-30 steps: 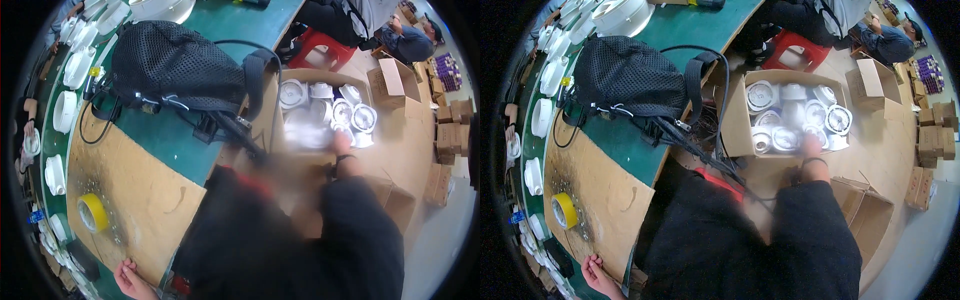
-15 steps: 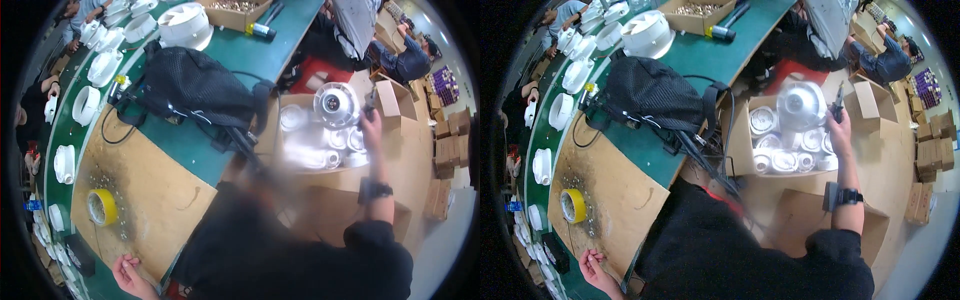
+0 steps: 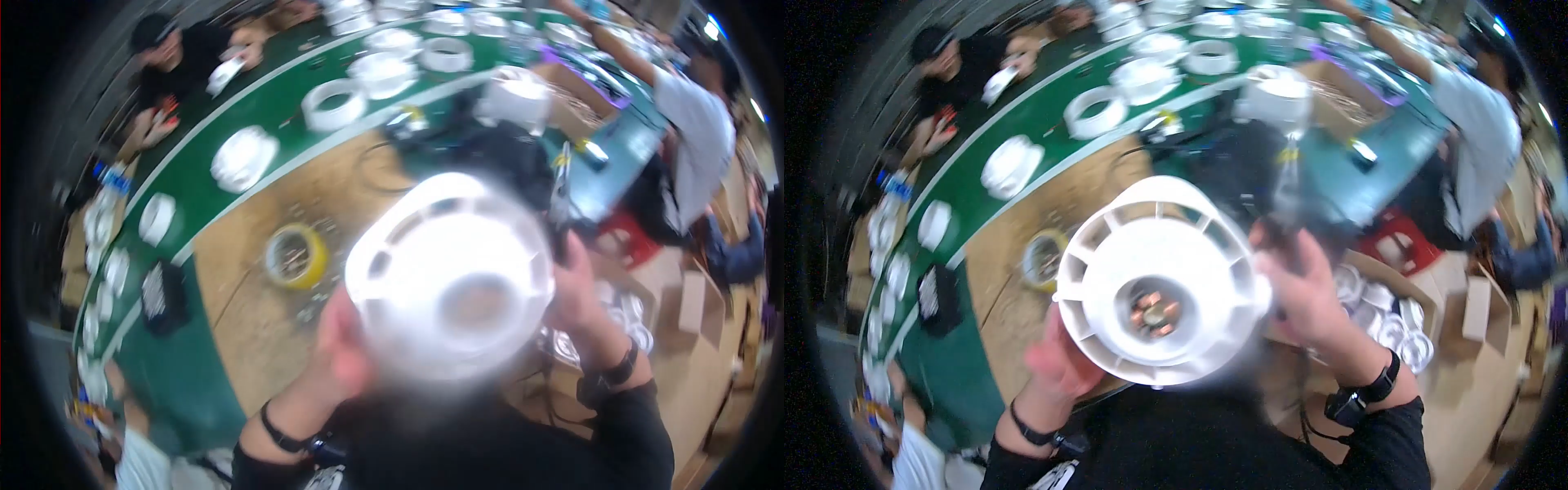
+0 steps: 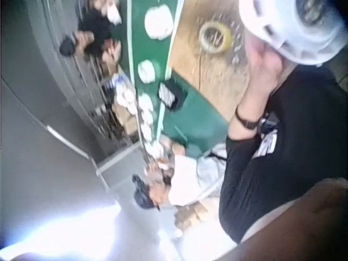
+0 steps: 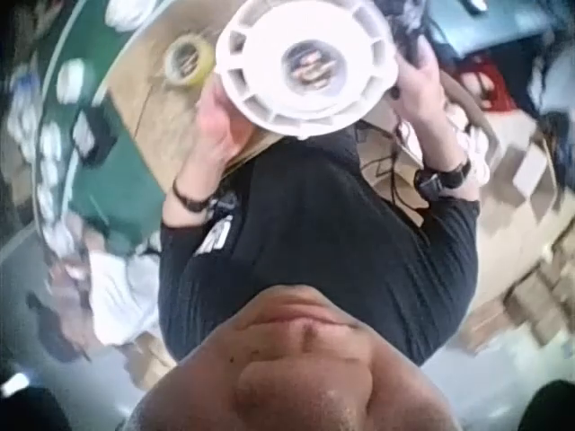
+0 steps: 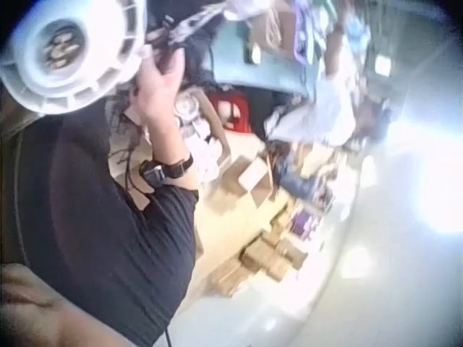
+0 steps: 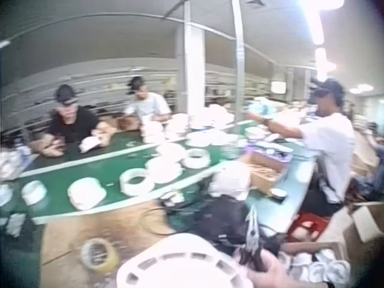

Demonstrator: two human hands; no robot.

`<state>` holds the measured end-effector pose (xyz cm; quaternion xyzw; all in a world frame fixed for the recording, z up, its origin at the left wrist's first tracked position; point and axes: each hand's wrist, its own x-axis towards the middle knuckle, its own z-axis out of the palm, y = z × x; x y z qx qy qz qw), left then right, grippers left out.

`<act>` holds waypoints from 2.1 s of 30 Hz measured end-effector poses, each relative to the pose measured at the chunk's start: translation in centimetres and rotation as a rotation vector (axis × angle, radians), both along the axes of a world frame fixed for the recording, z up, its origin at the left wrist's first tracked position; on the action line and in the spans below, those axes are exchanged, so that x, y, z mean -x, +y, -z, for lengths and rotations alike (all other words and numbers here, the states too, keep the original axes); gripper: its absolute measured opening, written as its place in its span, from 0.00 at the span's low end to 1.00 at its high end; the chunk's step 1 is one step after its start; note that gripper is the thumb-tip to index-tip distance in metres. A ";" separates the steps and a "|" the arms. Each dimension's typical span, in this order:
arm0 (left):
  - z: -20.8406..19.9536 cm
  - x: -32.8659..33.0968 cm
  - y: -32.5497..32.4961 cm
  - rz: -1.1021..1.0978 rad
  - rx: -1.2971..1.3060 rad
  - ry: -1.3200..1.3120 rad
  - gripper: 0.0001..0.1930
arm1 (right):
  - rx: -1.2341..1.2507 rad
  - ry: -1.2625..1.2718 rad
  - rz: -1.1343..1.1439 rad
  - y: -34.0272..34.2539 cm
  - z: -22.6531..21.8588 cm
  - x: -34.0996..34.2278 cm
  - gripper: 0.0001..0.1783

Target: Assembling plastic components for electronic devices, involving installing small parts and packing finished units into boxes.

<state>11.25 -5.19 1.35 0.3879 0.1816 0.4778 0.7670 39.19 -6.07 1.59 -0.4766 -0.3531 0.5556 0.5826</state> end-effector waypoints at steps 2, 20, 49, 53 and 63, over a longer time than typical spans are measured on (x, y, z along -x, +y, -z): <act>-1.2 1.3 -0.2 -0.196 0.224 -0.022 0.40 | -0.001 -0.168 -0.192 0.8 -1.8 4.1 0.19; -4.6 17.6 -4.0 -0.867 0.033 0.960 0.30 | 0.746 0.415 -1.521 1.1 -0.8 17.1 0.35; -5.2 18.4 2.3 -0.391 -0.146 1.495 0.19 | 0.808 0.752 -1.403 1.7 3.2 19.4 0.39; -5.5 18.3 2.3 -0.387 -0.141 1.490 0.19 | 0.787 0.711 -1.416 2.2 2.9 19.5 0.39; -5.6 17.7 2.4 -0.374 -0.133 1.456 0.20 | 0.798 0.645 -1.379 2.5 2.6 19.1 0.33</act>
